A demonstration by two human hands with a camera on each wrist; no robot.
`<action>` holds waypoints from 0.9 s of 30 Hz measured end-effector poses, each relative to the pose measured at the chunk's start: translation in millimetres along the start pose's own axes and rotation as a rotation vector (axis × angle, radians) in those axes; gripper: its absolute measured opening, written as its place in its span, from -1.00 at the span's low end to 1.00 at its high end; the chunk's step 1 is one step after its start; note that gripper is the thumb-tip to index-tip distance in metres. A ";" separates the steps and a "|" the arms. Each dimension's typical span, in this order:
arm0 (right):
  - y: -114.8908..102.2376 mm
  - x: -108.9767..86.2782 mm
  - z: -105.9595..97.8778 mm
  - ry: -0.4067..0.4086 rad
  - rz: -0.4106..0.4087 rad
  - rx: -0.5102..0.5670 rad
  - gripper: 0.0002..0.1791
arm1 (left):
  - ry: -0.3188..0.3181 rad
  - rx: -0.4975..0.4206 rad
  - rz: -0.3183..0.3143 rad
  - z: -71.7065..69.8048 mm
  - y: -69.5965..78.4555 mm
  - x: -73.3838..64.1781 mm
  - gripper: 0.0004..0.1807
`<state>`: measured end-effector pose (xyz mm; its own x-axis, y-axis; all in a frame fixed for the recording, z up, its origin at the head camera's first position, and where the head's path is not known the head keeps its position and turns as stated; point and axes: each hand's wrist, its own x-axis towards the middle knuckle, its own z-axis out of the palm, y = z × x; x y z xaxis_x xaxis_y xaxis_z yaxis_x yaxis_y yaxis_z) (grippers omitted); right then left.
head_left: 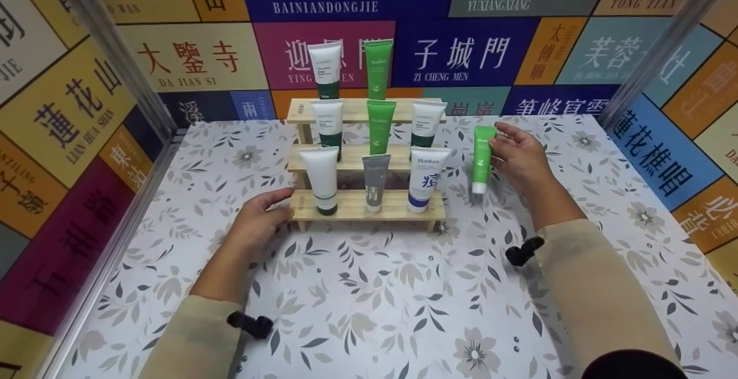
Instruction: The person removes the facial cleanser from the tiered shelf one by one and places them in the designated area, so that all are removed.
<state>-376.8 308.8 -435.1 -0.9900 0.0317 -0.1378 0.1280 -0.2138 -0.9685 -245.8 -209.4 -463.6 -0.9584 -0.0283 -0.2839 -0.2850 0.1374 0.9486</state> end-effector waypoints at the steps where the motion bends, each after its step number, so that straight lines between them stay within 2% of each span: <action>1: 2.0 0.5 0.3 -0.012 0.007 0.020 -0.35 | 0.002 -0.003 0.008 0.2 -0.6 0.4 -0.44; 6: 9.1 2.2 0.4 -0.027 0.055 0.047 -0.31 | 0.001 -0.027 0.035 1.0 -2.7 2.5 -0.44; 12: 15.6 6.5 1.1 -0.014 0.131 -0.045 -0.30 | 0.013 0.007 0.019 -1.0 -2.6 3.5 -0.44; 17: 19.3 11.8 4.0 0.010 0.140 -0.093 -0.34 | 0.010 0.034 0.026 -2.4 -2.9 4.3 -0.44; 24: 21.2 13.6 8.1 0.002 0.160 -0.077 -0.24 | 0.007 0.018 0.029 -2.2 -3.4 4.0 -0.44; 27: 23.1 14.7 7.6 0.003 0.169 -0.109 -0.24 | 0.004 0.019 0.028 -1.5 -3.2 4.4 -0.45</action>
<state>-388.9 296.9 -457.9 -0.9537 0.0069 -0.3007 0.2982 -0.1089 -0.9483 -249.1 -211.5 -467.6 -0.9661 -0.0282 -0.2567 -0.2579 0.1565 0.9534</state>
